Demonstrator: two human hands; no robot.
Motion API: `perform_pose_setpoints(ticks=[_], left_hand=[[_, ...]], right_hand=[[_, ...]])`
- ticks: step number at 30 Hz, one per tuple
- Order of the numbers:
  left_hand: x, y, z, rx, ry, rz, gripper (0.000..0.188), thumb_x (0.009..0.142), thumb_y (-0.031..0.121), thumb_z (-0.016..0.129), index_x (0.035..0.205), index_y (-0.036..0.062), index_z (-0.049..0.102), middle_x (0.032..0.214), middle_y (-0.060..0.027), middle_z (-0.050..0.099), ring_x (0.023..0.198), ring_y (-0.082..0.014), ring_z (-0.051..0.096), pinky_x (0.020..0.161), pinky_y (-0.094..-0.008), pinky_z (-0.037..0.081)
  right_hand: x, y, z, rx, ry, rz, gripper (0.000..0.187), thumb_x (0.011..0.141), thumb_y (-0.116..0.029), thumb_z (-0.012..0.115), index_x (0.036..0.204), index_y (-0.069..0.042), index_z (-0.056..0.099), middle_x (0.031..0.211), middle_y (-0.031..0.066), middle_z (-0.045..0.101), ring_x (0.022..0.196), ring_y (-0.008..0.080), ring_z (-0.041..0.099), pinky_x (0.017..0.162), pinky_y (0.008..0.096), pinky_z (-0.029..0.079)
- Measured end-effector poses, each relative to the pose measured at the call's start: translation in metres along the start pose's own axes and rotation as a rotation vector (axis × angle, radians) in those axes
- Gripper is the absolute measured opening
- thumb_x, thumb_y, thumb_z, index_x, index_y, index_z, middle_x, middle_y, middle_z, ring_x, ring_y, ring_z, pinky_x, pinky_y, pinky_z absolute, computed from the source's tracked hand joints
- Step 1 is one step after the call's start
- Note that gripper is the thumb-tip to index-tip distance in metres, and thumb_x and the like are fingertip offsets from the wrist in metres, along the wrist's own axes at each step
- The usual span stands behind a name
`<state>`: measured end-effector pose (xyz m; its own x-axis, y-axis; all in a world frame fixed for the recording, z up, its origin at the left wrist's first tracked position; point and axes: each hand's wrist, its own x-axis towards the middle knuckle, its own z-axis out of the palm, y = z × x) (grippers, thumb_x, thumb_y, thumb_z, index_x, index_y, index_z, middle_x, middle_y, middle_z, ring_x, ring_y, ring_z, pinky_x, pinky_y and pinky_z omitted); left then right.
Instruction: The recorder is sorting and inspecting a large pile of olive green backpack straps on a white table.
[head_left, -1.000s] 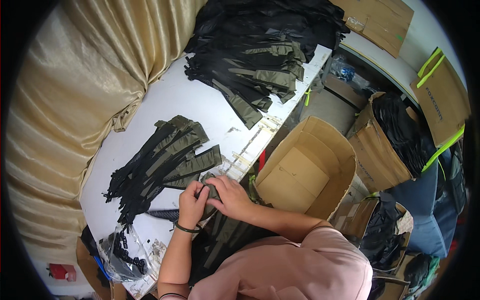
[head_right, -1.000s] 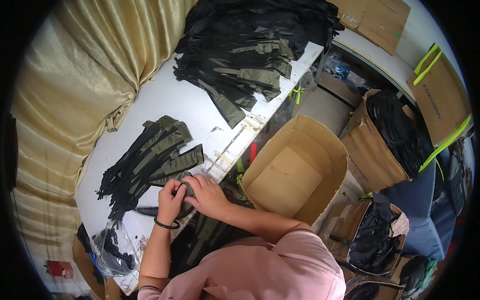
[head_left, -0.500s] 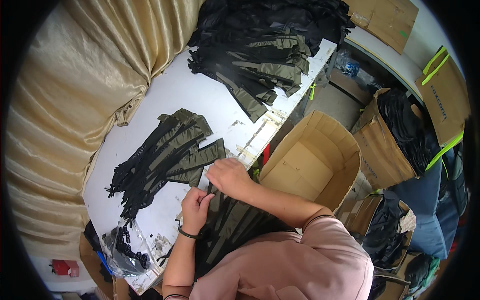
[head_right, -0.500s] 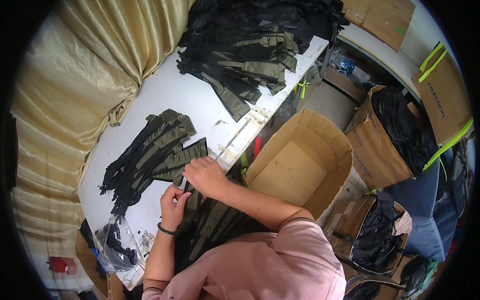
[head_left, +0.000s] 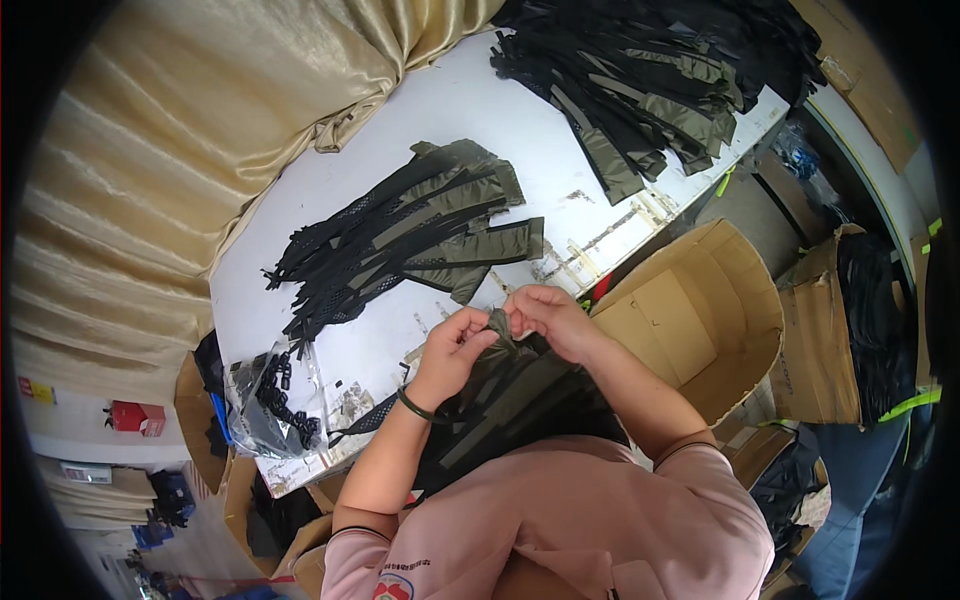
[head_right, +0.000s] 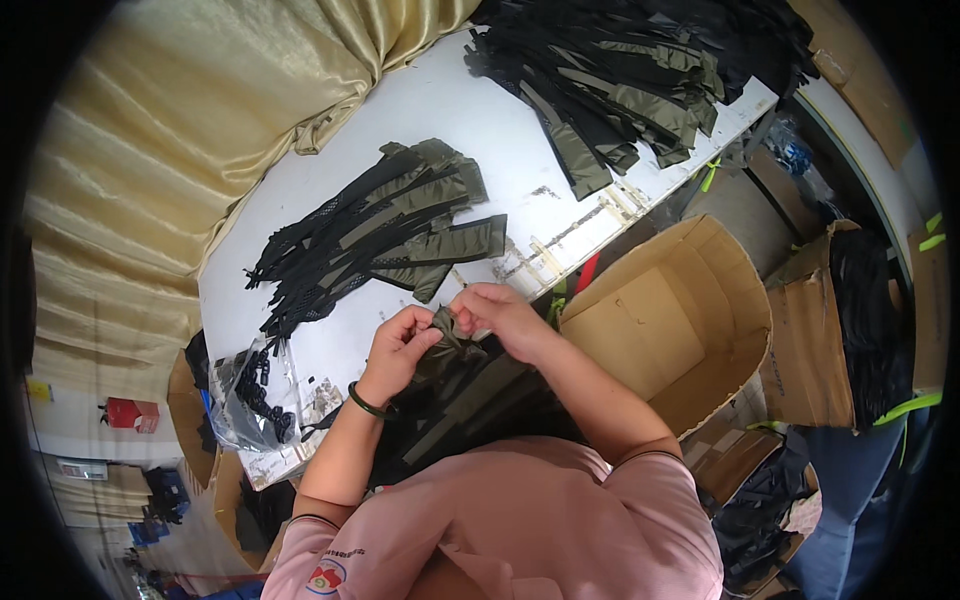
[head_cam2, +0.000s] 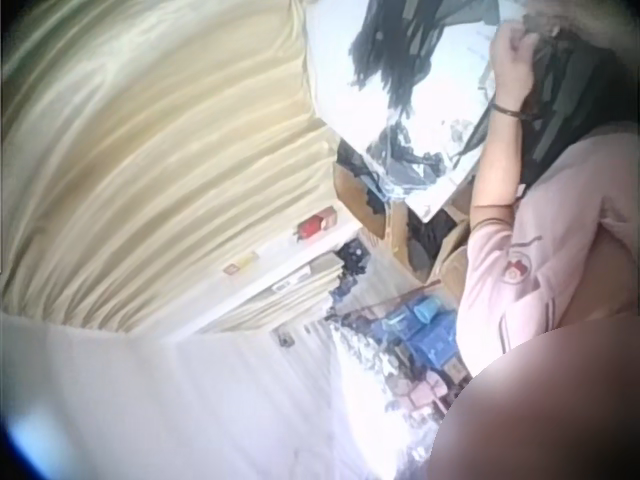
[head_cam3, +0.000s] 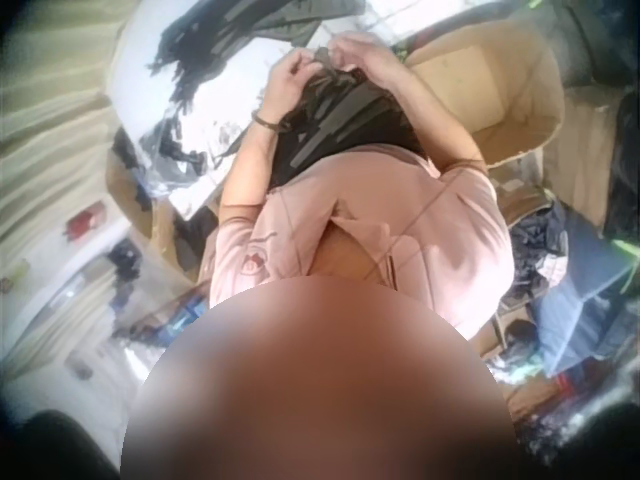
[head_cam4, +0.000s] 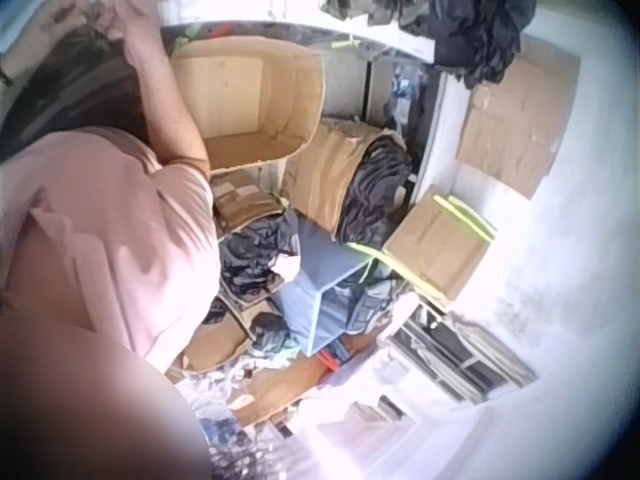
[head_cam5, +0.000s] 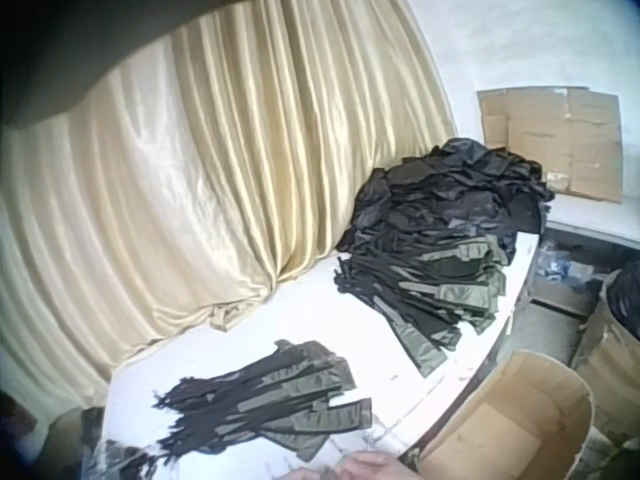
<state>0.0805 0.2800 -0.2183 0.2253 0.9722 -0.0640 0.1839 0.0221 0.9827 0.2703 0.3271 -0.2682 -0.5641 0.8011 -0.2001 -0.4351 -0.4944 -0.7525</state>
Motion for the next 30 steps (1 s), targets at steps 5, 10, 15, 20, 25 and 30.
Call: perform_pose_setpoints(ticks=[5,10,15,20,25,30], left_hand=[[-0.002,0.001,-0.007,-0.194,0.029,-0.016,0.012,0.091,-0.003,0.054,0.101,0.0018,0.06,0.086,0.004,0.059,0.076,-0.0038,0.051,0.07,-0.0181,0.042],[-0.002,0.001,-0.008,-0.2,0.07,0.005,0.013,0.091,-0.002,0.054,0.102,0.0013,0.06,0.09,0.0021,0.06,0.081,-0.0043,0.053,0.074,-0.0188,0.043],[-0.007,0.011,-0.003,-0.385,0.012,-0.035,0.013,0.091,0.002,0.057,0.104,0.0007,0.059,0.093,0.0012,0.061,0.086,-0.0064,0.055,0.079,-0.0216,0.044],[-0.007,-0.005,0.0,-0.085,0.024,-0.311,0.025,0.091,0.02,0.063,0.103,-0.0022,0.064,0.091,-0.0031,0.066,0.079,-0.0089,0.057,0.074,-0.0251,0.048],[-0.006,-0.013,-0.007,-0.172,0.069,-0.406,0.029,0.092,0.023,0.062,0.101,-0.0046,0.066,0.085,-0.0028,0.067,0.076,-0.0083,0.058,0.071,-0.025,0.048],[-0.011,-0.003,-0.002,-0.314,0.061,-0.465,0.03,0.092,0.024,0.063,0.103,-0.0046,0.065,0.088,-0.0024,0.067,0.078,-0.0081,0.058,0.071,-0.0249,0.048]], right_hand=[[-0.017,0.002,0.002,-0.025,-0.342,0.121,0.019,0.093,-0.013,0.056,0.109,-0.004,0.06,0.101,0.0014,0.061,0.093,0.0103,0.056,0.081,0.0252,0.044],[-0.023,0.01,0.01,0.307,-0.345,0.149,0.019,0.092,-0.011,0.057,0.109,-0.004,0.057,0.101,0.0037,0.061,0.086,0.0135,0.058,0.077,0.0302,0.048],[-0.022,0.006,0.011,-0.451,-0.054,-0.192,0.011,0.092,-0.009,0.057,0.1,-0.003,0.054,0.085,0.0074,0.061,0.079,0.0188,0.063,0.068,0.0332,0.049],[-0.017,0.006,0.012,-1.009,0.181,-0.611,0.012,0.092,-0.009,0.057,0.1,-0.003,0.05,0.079,0.0127,0.057,0.076,0.0225,0.061,0.067,0.036,0.047],[-0.027,-0.014,0.026,-0.776,0.143,-0.363,0.014,0.09,-0.007,0.062,0.1,-0.005,0.051,0.076,-0.0012,0.053,0.067,0.0059,0.044,0.061,0.0216,0.039],[-0.022,-0.01,0.015,-0.431,-0.02,-0.164,0.012,0.089,-0.005,0.062,0.096,-0.007,0.053,0.08,-0.0046,0.054,0.069,0.0047,0.049,0.062,0.0205,0.041]])
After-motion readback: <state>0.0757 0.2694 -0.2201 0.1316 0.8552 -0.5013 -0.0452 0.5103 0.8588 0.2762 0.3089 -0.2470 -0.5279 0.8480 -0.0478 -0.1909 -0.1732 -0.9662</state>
